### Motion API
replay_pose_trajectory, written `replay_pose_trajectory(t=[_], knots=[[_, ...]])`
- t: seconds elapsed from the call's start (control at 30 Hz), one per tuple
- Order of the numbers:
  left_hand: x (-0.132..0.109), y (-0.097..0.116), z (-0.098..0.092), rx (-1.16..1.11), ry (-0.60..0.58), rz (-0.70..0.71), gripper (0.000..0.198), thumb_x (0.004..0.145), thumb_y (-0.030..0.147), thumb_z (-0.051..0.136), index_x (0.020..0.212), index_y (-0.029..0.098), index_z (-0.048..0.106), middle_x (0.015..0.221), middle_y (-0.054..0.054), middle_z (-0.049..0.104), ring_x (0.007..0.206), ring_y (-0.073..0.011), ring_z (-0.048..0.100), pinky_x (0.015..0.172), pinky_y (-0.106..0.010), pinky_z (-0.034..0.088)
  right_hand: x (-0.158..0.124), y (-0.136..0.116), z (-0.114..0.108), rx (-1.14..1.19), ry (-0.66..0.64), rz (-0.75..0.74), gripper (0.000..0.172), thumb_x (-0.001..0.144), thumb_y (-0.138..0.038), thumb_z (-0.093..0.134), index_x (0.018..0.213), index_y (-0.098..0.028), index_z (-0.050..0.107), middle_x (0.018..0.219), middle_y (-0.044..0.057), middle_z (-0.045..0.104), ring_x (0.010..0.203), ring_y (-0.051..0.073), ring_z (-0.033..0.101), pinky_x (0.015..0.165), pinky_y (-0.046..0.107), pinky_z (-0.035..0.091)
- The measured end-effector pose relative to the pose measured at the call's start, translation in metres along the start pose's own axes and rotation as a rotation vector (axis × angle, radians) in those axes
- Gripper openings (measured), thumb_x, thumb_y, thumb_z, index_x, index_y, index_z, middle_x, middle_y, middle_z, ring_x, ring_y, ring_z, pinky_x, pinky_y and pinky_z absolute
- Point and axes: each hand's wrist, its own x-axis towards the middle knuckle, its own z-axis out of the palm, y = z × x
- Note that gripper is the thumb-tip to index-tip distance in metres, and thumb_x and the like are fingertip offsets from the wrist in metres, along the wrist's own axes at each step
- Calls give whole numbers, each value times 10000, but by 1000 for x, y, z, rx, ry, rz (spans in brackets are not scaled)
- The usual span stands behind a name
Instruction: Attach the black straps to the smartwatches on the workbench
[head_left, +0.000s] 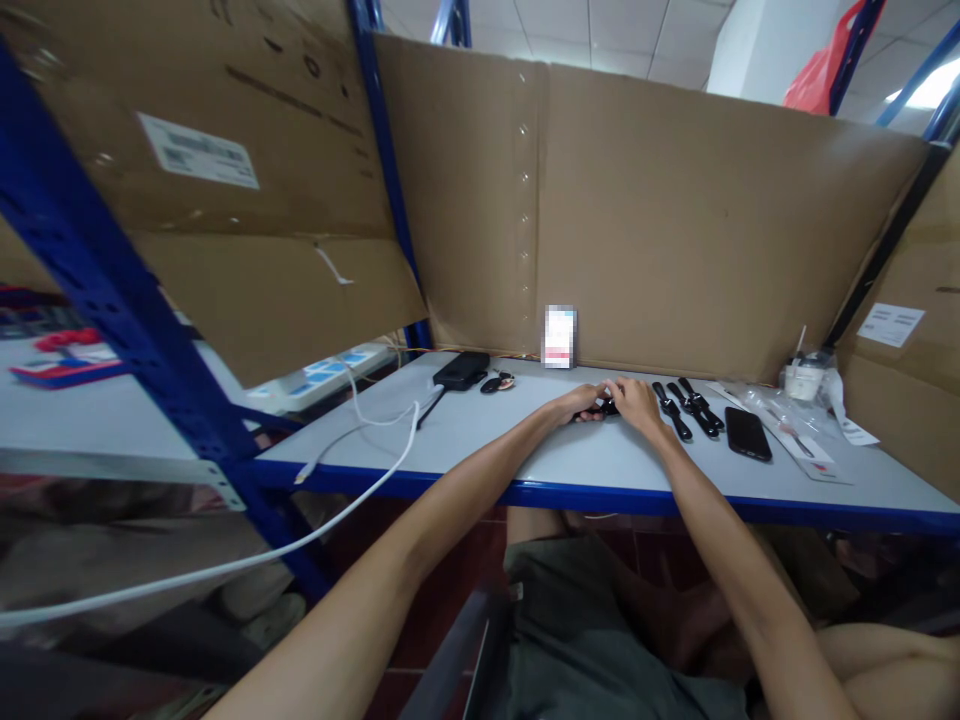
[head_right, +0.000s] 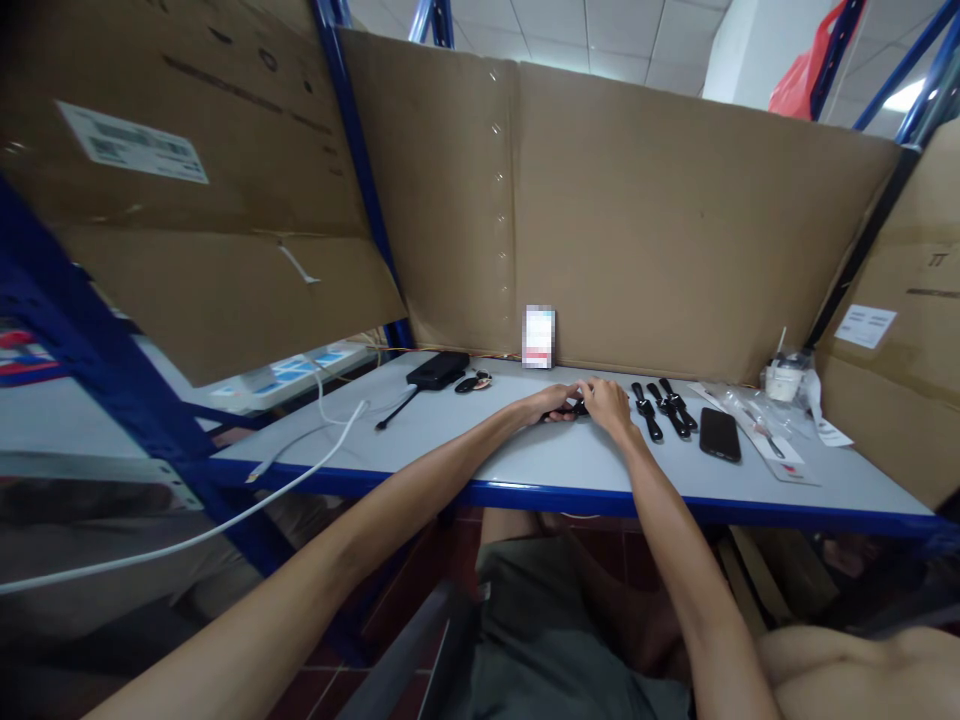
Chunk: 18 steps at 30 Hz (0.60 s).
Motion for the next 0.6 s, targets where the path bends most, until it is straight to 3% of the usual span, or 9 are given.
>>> replay_pose_trajectory(t=[0.33,0.47,0.6], knots=[[10,-7,0,4,20,12,514,1066,539,332,1126,125,632,538,21,523,365,-81,271,395,-214,162,1,0,3,-10,8,7,455,1104,-446,401,1050,-215,790,1050,125,796,903,219,706,666,296,302],[11,-8,-1,52,41,51,378,1052,421,401,896,142,602,530,13,525,364,-73,290,383,-221,167,4,7,-2,-21,89,72,514,1101,-471,392,978,-203,813,1022,147,796,921,230,702,692,301,320],[8,-8,-6,84,3,120,324,991,312,466,709,167,530,544,6,522,382,-61,316,384,-222,197,7,23,-8,-58,112,131,416,1075,-411,471,1025,-196,824,1065,152,792,1035,252,668,811,301,373]])
